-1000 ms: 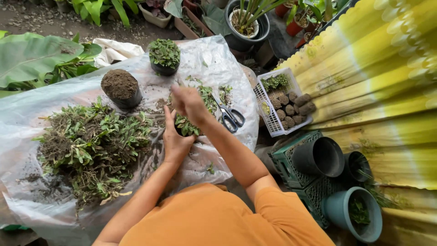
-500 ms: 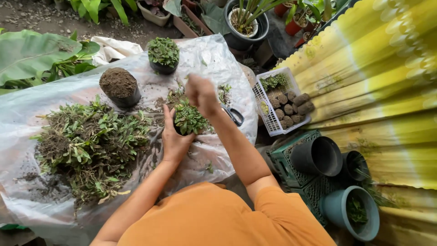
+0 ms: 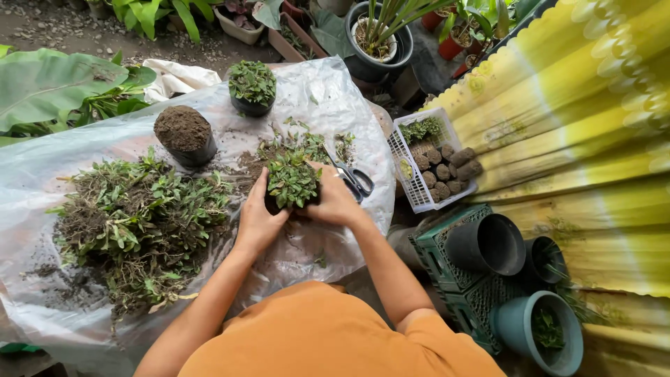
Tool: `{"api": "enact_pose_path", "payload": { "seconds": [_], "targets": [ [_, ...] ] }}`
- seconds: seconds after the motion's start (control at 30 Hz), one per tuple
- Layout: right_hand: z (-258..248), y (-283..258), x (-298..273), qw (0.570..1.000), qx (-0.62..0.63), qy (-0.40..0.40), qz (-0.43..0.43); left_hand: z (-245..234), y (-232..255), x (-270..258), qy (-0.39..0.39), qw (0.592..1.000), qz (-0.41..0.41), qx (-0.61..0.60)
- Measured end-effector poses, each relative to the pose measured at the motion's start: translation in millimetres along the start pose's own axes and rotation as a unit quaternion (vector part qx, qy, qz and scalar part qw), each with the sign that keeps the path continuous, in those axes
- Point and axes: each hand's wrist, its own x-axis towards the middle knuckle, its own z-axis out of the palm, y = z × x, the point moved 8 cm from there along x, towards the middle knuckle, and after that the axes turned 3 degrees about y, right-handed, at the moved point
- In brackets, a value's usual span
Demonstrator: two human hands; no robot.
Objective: The person arranges small green plants into a black plastic pot filled with soil, using both hands to position the foliage. They then use scissors to trim the plants and add more soil to the pot, continuing to adjust the arrangement of the plants within the container.
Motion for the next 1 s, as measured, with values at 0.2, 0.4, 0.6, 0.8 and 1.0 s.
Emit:
{"api": "enact_pose_path", "payload": {
  "seconds": [0.2, 0.4, 0.6, 0.8, 1.0],
  "targets": [
    [-19, -32, 6, 0.999, -0.004, 0.030, -0.022, -6, 8, 9, 0.001, 0.999, -0.035, -0.036],
    [-74, -81, 29, 0.993, 0.096, -0.049, 0.056, 46, -51, -3, -0.077, 0.827, -0.230, -0.507],
    [-97, -116, 38, 0.999, 0.015, -0.033, -0.019, 64, -1, -18, -0.122, 0.651, -0.257, -0.704],
    [-99, -120, 37, 1.000, -0.001, -0.020, -0.017, 84, -20, -25, -0.129, 0.593, -0.297, -0.737],
    [-110, -158, 39, 0.993, -0.106, 0.033, 0.029, 92, 4, -30, -0.163, 0.483, -0.288, -0.811]
  ]
}}
